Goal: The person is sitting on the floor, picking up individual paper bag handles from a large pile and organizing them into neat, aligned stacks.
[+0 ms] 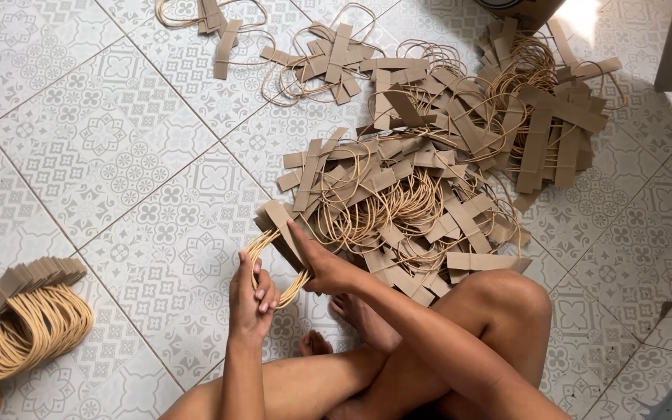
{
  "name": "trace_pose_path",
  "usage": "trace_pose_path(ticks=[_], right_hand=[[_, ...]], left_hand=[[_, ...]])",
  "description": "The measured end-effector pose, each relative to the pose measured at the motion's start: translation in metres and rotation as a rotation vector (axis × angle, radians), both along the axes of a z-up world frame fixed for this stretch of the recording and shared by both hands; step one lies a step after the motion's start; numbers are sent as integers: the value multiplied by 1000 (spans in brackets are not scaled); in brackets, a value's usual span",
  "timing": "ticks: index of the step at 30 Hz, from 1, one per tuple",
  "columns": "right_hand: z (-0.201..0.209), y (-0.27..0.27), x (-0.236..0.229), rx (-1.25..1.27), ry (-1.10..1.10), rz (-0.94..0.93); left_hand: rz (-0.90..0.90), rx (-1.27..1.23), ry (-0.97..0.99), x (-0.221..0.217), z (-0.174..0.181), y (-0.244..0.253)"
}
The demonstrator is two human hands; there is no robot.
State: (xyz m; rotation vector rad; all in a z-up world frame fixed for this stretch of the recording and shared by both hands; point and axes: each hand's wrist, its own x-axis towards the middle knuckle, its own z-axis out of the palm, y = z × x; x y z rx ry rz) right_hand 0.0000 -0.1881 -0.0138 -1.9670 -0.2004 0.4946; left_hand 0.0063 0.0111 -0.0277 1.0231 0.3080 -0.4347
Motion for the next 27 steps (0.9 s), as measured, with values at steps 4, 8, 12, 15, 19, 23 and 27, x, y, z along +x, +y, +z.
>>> trace_pose_path(ticks=[4,8,12,15,19,23,27], right_hand=[[0,5,2,-18,-26,-24],[-56,11,4,-123,-115,-111],[-59,9,-1,-30,-302,-117],[-30,4,3,-167,-169,-152],[-28,-3,9,-46,-183,-134],[-15,-10,7,192,-6,-46],[-24,-10,12,145,-63,-78]], left_hand=[[-18,-14,-5,2,2,2],[-39,-130,-16,-1,12,-2],[-115,-153,-5,0,9,0],[-136,-188,-29,0,16,2],[-136,-225,-16,1,13,6],[-155,-189,-34,0,11,7],[-212,-185,-58,-1,9,4]])
